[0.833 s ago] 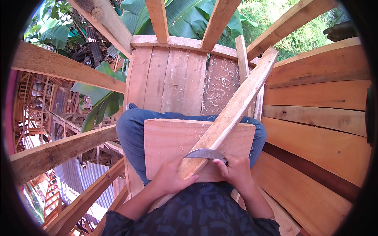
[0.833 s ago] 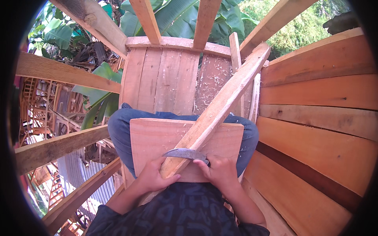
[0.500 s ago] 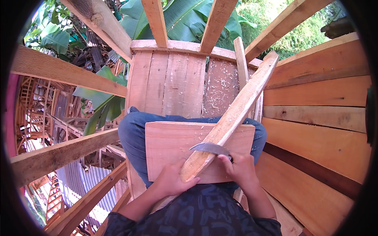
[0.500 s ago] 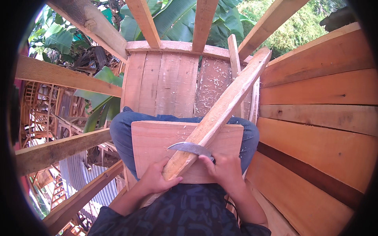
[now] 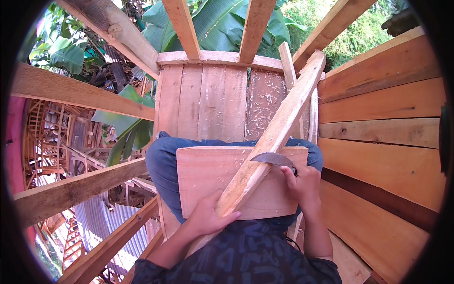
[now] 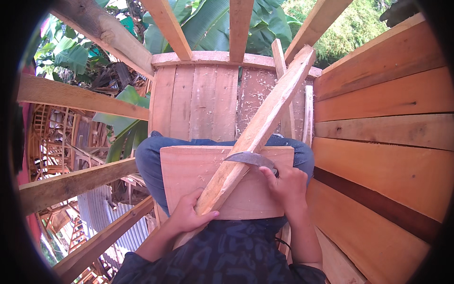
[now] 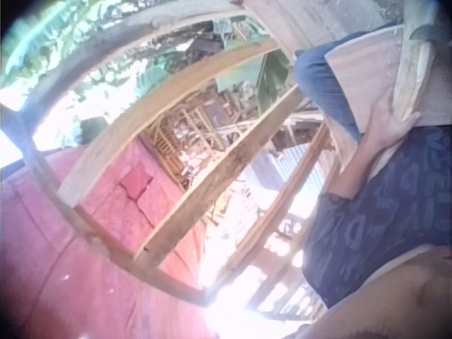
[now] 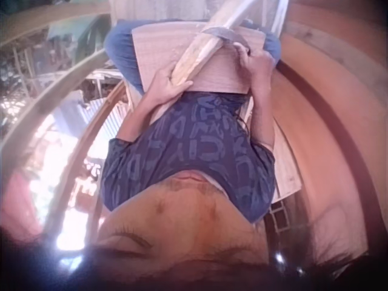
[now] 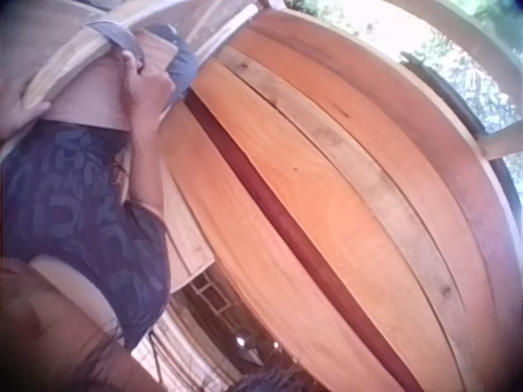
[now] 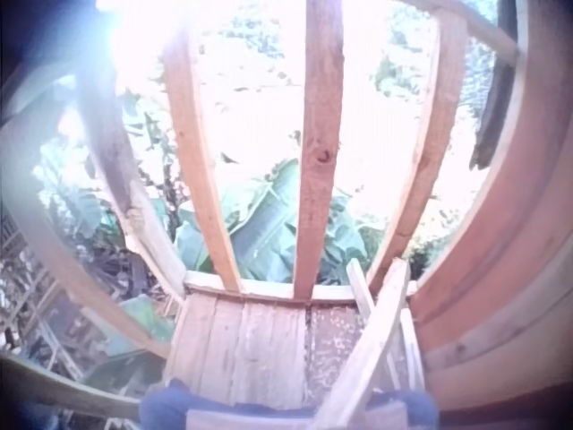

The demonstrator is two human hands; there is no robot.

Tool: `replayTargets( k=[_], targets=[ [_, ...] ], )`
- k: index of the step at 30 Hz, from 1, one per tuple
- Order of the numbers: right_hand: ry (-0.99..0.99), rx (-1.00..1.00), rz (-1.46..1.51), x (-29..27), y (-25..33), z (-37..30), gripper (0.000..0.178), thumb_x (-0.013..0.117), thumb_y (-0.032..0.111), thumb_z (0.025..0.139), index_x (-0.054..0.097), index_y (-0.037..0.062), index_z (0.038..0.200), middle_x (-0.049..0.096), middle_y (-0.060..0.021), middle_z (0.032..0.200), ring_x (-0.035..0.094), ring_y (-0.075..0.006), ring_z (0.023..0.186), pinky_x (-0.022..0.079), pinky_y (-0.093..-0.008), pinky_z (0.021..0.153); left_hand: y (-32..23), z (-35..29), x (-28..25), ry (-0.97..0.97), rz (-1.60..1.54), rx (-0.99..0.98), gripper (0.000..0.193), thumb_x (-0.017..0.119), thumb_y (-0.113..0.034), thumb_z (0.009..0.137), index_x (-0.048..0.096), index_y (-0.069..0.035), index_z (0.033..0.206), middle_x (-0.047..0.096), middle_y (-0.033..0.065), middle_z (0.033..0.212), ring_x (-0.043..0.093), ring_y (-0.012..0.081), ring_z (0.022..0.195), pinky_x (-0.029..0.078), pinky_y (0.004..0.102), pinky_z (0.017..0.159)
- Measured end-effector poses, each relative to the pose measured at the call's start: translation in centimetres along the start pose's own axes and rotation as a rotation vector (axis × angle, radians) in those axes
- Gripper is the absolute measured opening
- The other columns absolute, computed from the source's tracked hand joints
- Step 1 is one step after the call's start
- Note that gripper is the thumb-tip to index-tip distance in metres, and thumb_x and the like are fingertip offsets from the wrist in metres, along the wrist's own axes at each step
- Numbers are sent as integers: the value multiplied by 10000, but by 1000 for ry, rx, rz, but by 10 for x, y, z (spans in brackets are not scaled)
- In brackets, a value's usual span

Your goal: The person carves a long wooden stick using a curved knife while sitting cross-legged on a wooden platform. They repeatedly shave thin layers from the stick's surface, producing wood shavings.

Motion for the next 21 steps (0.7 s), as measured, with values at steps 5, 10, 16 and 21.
replayTargets(
  k=[5,10,16,21],
  targets=[
    [26,-91,26,6,17,-19,537,601,550,869,701,42,724,597,-187,567,635,-384,576,492,-449,530,-7,3,-1,-11,-43,119,545,795,-347,742,599,48,1062,656,185,887,645,242,819,499,356,756],
    [-60,-25,-64,-4,-9,6,524,601,531,880,695,45,707,600,-183,563,628,-380,555,495,-449,519,-3,0,-2,5,67,104,581,802,-344,738,589,56,1101,665,162,932,638,215,844,503,361,779],
    [79,-150,-5,-4,29,-23,479,599,469,902,671,26,736,595,-196,589,626,-387,583,490,-463,541,-3,1,3,-53,-82,283,603,820,-360,723,589,49,1101,663,146,941,634,209,873,498,355,800],
    [-36,251,110,-28,-18,16,484,542,482,933,708,35,854,601,-208,601,634,-394,600,493,-465,542,4,-3,-2,64,-48,79,622,824,-356,722,589,43,1137,665,152,976,627,198,891,492,341,821]
  ],
)
Point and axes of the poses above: each hand's wrist, its own z-axis towards the middle knuckle, its own x-axis out of the palm, y = z × x, the point moved 2 cm from there along z, towards the middle knuckle
